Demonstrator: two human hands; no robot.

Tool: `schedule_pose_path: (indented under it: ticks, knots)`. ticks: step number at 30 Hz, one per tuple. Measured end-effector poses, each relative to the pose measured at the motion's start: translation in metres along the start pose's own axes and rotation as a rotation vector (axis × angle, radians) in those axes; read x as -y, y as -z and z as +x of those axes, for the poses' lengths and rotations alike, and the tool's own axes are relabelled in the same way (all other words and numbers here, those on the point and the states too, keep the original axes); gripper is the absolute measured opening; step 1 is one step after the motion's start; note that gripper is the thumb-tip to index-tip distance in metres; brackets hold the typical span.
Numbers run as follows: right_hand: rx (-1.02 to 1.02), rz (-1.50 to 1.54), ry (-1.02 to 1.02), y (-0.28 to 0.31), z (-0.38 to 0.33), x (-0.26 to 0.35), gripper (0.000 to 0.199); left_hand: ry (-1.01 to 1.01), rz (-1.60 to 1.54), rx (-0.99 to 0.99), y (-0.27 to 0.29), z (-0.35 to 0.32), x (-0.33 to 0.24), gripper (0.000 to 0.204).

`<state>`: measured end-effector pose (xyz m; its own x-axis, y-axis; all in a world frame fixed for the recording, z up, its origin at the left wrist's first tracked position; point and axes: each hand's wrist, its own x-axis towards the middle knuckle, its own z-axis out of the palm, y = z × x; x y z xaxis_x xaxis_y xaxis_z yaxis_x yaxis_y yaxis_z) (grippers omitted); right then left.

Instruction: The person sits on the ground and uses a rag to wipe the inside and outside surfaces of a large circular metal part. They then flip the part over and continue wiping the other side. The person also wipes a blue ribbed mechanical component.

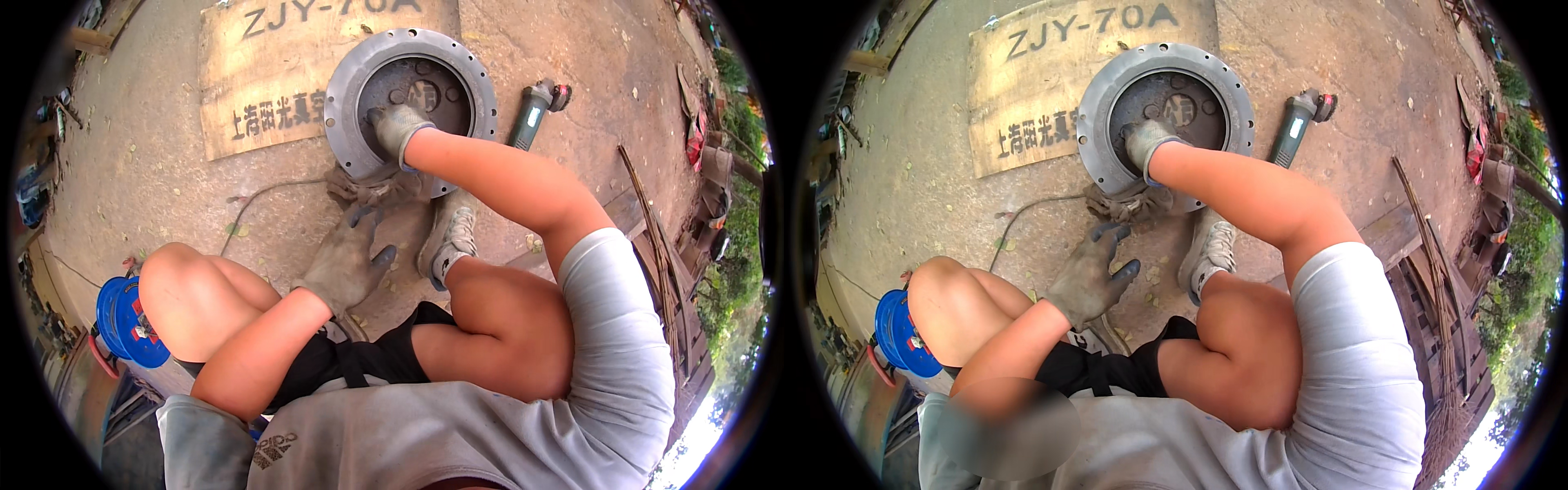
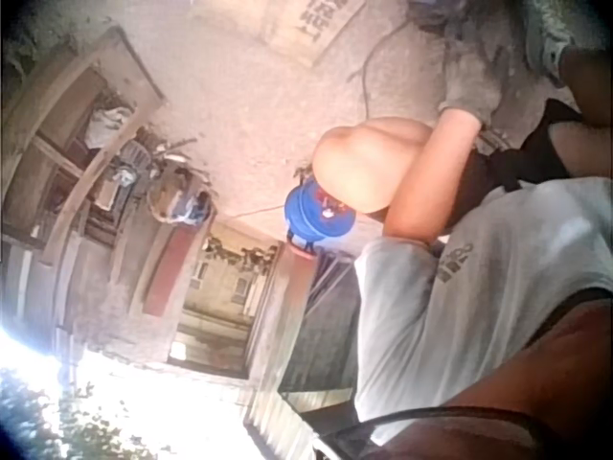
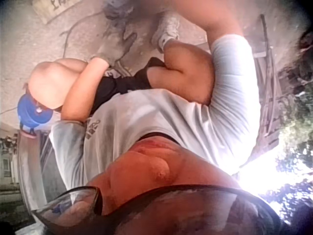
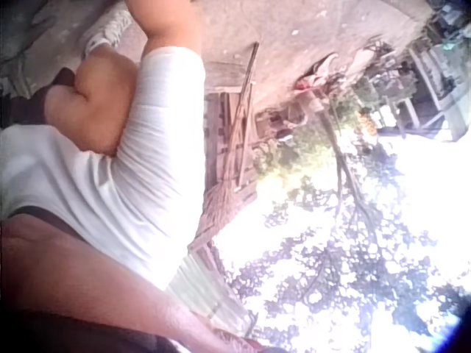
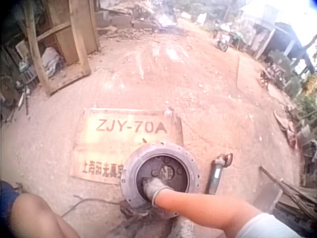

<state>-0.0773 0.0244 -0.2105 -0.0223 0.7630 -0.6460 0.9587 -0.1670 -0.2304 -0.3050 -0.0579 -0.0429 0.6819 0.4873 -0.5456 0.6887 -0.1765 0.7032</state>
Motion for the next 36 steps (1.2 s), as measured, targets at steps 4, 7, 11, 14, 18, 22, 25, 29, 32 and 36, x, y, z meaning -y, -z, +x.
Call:
schedule_pose_path:
  ticks: [4, 7, 11, 14, 18, 22, 25, 29, 32, 36]
  knots:
    - [0.188, -0.344, 0.168, 0.017, -0.005, 0.011, 0.037, -0.038, 0.012, -0.031, -0.003, -0.002, 0.005, 0.063]
    - [0.261, -0.216, 0.114, 0.050, 0.002, 0.012, 0.034, -0.012, 0.014, -0.027, 0.002, -0.004, 0.002, 0.062]
    - [0.293, 0.011, 0.220, 0.002, 0.047, -0.032, 0.031, 0.003, 0.015, -0.032, 0.006, -0.006, -0.001, 0.061]
    - [0.264, 0.471, -0.030, -0.013, 0.041, -0.034, 0.032, 0.001, 0.020, -0.053, 0.006, -0.009, 0.002, 0.060]
    - [0.085, 0.398, 0.234, -0.035, 0.027, -0.045, 0.037, 0.031, 0.020, -0.010, 0.000, -0.015, 0.000, 0.060]
    - [0.150, 0.613, -0.106, -0.030, 0.028, -0.034, 0.042, -0.063, 0.013, -0.011, -0.002, -0.015, -0.002, 0.058]
    - [0.228, 0.283, -0.132, -0.003, 0.025, -0.020, 0.041, -0.055, 0.016, 0.016, -0.004, -0.017, -0.008, 0.057]
    - [0.104, -0.223, 0.162, 0.002, 0.034, -0.011, 0.032, -0.090, 0.018, 0.040, -0.004, -0.014, -0.014, 0.057]
    - [0.010, -0.318, 0.210, 0.002, 0.024, -0.001, 0.031, -0.090, 0.036, 0.079, -0.005, -0.016, -0.017, 0.057]
    - [0.122, -0.068, -0.027, 0.026, 0.005, 0.013, 0.034, -0.131, 0.004, 0.074, -0.008, -0.026, -0.017, 0.058]
